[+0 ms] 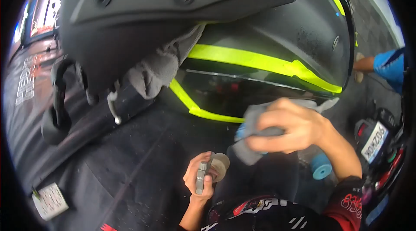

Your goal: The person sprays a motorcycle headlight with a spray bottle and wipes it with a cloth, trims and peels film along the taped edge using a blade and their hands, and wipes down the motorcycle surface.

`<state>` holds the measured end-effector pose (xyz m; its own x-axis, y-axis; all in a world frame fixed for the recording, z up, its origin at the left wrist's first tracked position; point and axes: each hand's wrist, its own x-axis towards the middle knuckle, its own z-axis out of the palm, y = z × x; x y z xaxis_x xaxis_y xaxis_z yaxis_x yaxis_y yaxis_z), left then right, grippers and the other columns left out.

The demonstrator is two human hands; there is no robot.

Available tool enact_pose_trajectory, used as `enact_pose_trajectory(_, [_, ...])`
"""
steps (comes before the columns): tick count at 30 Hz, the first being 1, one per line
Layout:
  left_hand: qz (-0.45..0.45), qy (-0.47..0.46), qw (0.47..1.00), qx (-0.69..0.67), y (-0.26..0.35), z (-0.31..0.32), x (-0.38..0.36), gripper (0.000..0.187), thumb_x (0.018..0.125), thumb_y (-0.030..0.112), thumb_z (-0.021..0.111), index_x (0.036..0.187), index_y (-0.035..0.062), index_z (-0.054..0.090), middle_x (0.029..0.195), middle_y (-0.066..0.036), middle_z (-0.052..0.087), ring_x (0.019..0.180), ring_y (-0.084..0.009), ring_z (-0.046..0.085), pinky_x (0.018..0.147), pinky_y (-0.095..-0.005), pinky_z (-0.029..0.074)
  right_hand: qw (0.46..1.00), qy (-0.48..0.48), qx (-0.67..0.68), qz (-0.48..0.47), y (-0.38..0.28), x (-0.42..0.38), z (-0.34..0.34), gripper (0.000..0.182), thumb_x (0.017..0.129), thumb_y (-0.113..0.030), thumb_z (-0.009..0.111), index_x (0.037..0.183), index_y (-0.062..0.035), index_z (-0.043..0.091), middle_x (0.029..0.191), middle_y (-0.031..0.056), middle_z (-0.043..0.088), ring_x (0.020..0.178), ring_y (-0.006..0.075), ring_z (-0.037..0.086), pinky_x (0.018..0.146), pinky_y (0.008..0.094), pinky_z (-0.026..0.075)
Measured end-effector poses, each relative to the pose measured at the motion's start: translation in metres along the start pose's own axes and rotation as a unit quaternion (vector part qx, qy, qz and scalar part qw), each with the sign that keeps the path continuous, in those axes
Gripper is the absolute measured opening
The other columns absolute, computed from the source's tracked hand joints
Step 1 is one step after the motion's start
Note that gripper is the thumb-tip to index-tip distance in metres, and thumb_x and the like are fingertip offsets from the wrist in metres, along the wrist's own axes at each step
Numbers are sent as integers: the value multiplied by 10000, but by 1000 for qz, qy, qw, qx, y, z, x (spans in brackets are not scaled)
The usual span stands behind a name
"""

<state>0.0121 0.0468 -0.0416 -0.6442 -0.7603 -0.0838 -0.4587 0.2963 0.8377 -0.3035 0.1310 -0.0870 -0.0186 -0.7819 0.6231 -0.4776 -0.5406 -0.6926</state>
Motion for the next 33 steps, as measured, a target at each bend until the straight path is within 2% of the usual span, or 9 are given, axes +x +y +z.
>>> enact_pose_trajectory(3, [-1, 5, 1000, -21, 2, 22, -31, 437, 919, 305, 636, 1056, -110, 620, 1074, -294, 670, 944, -357, 693, 811, -401, 554, 995, 5, -32, 94, -14, -53, -25, 343, 678, -77, 732, 1020, -102, 751, 1011, 101, 550, 876, 265, 559, 738, 379, 450])
enact_pose_trajectory(6, [39, -20, 999, -8, 1, 53, -61, 524, 975, 400, 548, 1050, -115, 610, 1114, -291, 646, 643, -230, 687, 668, -341, 559, 971, 83, -33, 221, -42, -111, -25, 292, 675, -66, 741, 966, -87, 751, 1053, 150, 501, 962, 286, 529, 830, 391, 452])
enact_pose_trajectory(8, [108, -12, 994, -17, -3, 75, -77, 524, 973, 416, 565, 1071, -95, 623, 1132, -287, 650, 818, -271, 716, 667, -341, 575, 949, 151, -91, 259, -67, -135, -25, 252, 711, -64, 728, 962, -70, 727, 1077, 165, 479, 1000, 289, 518, 875, 407, 455])
enact_pose_trajectory(15, [50, 24, 989, -140, 10, 122, -134, 537, 1006, 398, 534, 1130, -121, 588, 1152, -312, 627, 693, -234, 705, 635, -323, 578, 909, 259, -200, 256, -65, -154, 14, 332, 769, -43, 662, 1099, -27, 642, 1150, 165, 468, 1089, 298, 482, 1006, 433, 372])
enact_pose_trajectory(17, [14, 47, 982, -184, 19, 121, -133, 429, 956, 283, 610, 1124, -112, 612, 1141, -283, 654, 870, -307, 705, 740, -350, 577, 904, 292, -202, 237, -61, -142, 26, 338, 775, -37, 655, 1113, -25, 641, 1163, 165, 467, 1088, 297, 484, 1010, 427, 368])
enact_pose_trajectory(22, [-17, 68, 985, -156, 32, 102, -89, 333, 909, 132, 636, 1119, -126, 614, 1088, -263, 679, 919, -342, 706, 800, -361, 564, 891, 306, -233, 240, -51, -104, 43, 428, 720, 98, 595, 1131, -16, 635, 1209, 177, 438, 1119, 306, 502, 1008, 445, 416])
enact_pose_trajectory(25, [15, 14, 995, -101, 42, 79, -34, 390, 983, 205, 547, 1158, -142, 580, 1057, -235, 685, 572, -163, 663, 577, -267, 531, 880, 293, -262, 266, -47, -93, 48, 411, 690, 67, 602, 1090, -10, 658, 1200, 171, 404, 1113, 311, 486, 1000, 440, 420])
enact_pose_trajectory(29, [-6, -41, 996, -75, 72, 62, 30, 314, 960, 117, 570, 1154, -128, 596, 1020, -182, 697, 546, -125, 630, 543, -250, 504, 865, 298, -282, 290, -48, -97, 53, 382, 700, -22, 639, 1081, -9, 669, 1186, 178, 390, 1111, 317, 463, 995, 460, 413])
enact_pose_trajectory(33, [-57, -76, 991, -89, 94, 56, 65, 294, 896, 40, 662, 1142, -107, 597, 1020, -233, 675, 832, -316, 688, 754, -344, 542, 851, 314, -279, 315, -51, -95, 58, 391, 697, -20, 641, 1087, -12, 667, 1177, 187, 384, 1115, 327, 462, 992, 476, 414])
